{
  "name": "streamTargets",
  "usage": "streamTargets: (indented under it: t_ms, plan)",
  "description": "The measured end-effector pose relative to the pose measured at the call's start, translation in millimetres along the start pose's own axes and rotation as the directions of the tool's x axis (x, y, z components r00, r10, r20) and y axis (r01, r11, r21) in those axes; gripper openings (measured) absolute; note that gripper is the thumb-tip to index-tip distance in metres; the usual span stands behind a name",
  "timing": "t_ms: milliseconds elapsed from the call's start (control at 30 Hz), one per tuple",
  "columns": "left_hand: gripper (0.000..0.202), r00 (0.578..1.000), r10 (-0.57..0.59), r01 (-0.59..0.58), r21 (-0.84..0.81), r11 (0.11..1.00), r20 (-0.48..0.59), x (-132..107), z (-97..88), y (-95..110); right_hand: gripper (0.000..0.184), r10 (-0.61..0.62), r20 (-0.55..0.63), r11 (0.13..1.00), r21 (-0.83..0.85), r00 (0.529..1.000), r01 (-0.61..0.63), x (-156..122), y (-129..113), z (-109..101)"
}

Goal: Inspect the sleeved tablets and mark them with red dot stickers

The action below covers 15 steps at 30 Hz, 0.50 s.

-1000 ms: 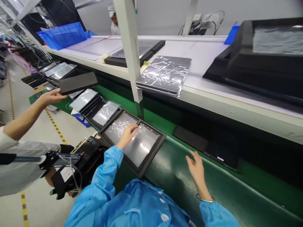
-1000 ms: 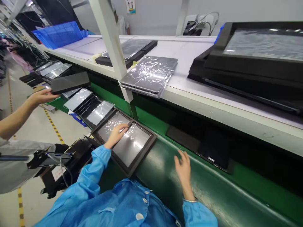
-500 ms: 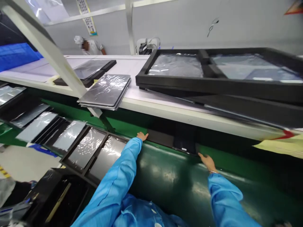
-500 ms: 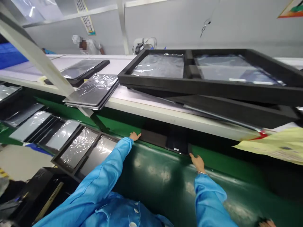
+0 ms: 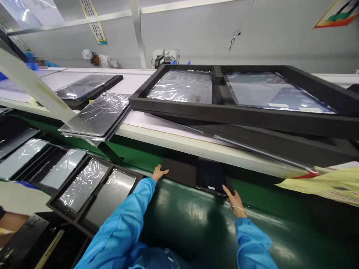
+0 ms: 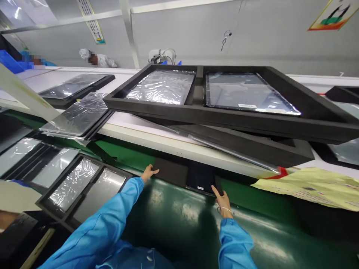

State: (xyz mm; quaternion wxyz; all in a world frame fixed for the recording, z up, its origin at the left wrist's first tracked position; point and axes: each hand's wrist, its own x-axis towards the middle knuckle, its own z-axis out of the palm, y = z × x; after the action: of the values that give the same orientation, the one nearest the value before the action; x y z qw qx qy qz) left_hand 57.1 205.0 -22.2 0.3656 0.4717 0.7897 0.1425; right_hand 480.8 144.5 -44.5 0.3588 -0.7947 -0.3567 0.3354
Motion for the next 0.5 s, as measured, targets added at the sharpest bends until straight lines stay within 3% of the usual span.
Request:
streamTargets:
  t_ms: [67,167,300,400,500]
  plan:
    - [0.035,1.0,0.012,-0.012,0.001,1.0,-0.014,-36,0.9,-30,0.059,0.07,0.058,0.998,-0.002,0.996,-0.07,-31,20,-10]
    - [0.032,1.0,-0.001,0.002,0.039,0.999,-0.022,-110,6.4,-87,0.07,0.132,0.085,0.991,-0.034,0.988,-0.129,-97,57,-28]
    - [0.046,0.996,-0.056,0.064,0.142,0.988,-0.062,-203,11.5,-147,0.076,0.113,0.034,0.978,-0.18,0.993,-0.105,-193,91,-45]
    - [0.066,0.993,-0.057,0.078,0.209,0.975,-0.106,-242,20.1,-159,0.099,0.023,-0.016,0.957,-0.289,1.0,-0.027,-238,89,-28]
    - [0.073,0.995,0.033,-0.008,0.237,0.971,-0.099,-249,36.8,-146,0.116,-0.161,0.076,0.91,-0.375,0.984,0.177,-254,62,18]
